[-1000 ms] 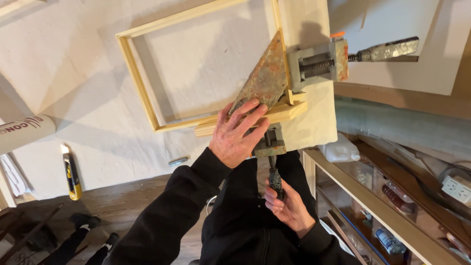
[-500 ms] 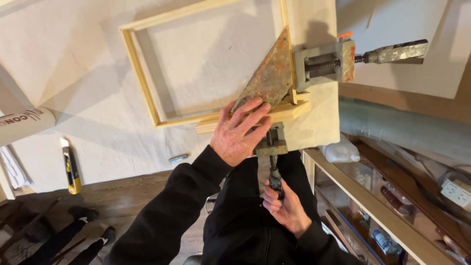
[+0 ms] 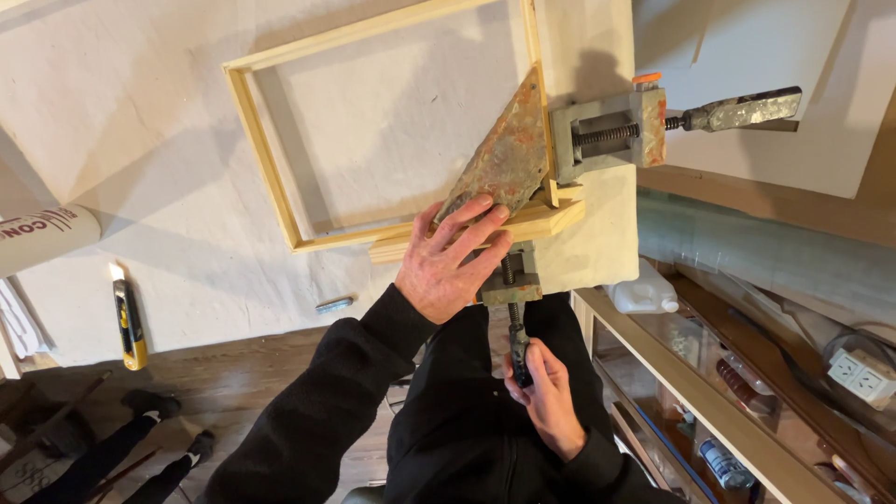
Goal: Assembling and securing wooden picture frame components using a corner clamp and hammer.
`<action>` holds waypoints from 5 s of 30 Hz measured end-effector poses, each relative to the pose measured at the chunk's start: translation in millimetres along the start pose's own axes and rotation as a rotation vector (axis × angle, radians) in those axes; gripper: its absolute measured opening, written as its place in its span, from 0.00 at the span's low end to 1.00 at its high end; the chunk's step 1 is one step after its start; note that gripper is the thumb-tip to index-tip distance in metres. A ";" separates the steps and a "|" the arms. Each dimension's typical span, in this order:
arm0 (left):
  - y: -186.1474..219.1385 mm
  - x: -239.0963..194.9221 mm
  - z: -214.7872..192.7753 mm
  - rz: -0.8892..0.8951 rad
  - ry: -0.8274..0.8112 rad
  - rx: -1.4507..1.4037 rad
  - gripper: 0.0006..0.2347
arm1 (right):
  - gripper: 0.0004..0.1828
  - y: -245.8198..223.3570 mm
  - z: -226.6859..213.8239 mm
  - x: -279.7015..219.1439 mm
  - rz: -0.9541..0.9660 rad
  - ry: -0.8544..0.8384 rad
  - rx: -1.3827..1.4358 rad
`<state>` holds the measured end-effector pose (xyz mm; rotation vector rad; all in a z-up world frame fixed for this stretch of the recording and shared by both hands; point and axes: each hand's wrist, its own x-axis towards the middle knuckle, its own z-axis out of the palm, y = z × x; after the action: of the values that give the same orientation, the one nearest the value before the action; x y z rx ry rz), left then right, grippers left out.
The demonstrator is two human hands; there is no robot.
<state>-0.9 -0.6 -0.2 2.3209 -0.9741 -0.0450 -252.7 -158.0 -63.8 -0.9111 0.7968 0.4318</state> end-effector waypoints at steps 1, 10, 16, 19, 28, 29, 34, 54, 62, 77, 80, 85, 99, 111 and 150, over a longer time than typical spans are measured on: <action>0.4 0.6 -0.6 -0.008 0.005 0.007 0.12 | 0.17 1.5 -4.2 -0.3 0.041 -0.058 0.118; 8.0 20.1 2.9 0.006 0.083 0.094 0.11 | 0.17 -191.5 4.5 13.9 -0.339 -0.169 -1.229; 4.9 69.3 -3.1 0.083 -0.076 0.020 0.23 | 0.19 -360.3 92.3 124.4 -0.883 -0.285 -1.278; 0.4 75.1 3.2 0.118 -0.154 0.058 0.23 | 0.23 -378.8 106.2 204.6 -1.116 -0.387 -1.414; -5.0 74.4 8.7 0.126 -0.216 0.125 0.24 | 0.24 -378.3 111.1 253.0 -0.804 -0.485 -1.400; -5.4 74.6 9.1 0.126 -0.234 0.123 0.22 | 0.24 -378.2 109.7 255.9 -0.838 -0.501 -1.371; -2.9 76.4 12.1 0.143 -0.246 0.150 0.22 | 0.27 -396.3 100.2 228.1 -0.897 -0.554 -1.465; 3.8 71.7 11.2 0.099 -0.237 0.181 0.21 | 0.14 -406.4 -83.9 201.1 0.087 -0.154 -1.319; 2.1 74.3 10.7 0.088 -0.224 0.173 0.24 | 0.18 -414.3 -104.8 194.1 -1.306 -0.604 -1.838; 6.7 73.5 14.8 0.050 -0.248 0.166 0.24 | 0.26 -412.7 -96.6 216.5 0.124 -0.310 -1.160; 5.4 74.9 10.6 0.066 -0.229 0.184 0.22 | 0.29 -412.6 -91.9 190.5 -1.144 -0.513 -1.948; 7.4 72.7 12.2 0.073 -0.241 0.183 0.22 | 0.23 -411.9 -108.9 196.9 -1.240 -0.557 -1.853; 8.1 72.5 15.4 0.055 -0.227 0.191 0.21 | 0.27 -427.6 -88.4 198.3 -0.835 -0.653 -1.843; 11.0 74.2 14.0 0.084 -0.201 0.208 0.17 | 0.11 -386.2 -45.6 201.8 -0.790 -0.173 -2.246; -42.7 87.2 4.5 0.418 -0.323 -0.110 0.23 | 0.53 -147.8 124.9 1.7 -0.777 0.783 -1.080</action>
<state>88.7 -37.2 -10.2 2.0036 -1.5593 -0.3013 -104.3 -136.8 58.6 -2.3740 0.7997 -0.2799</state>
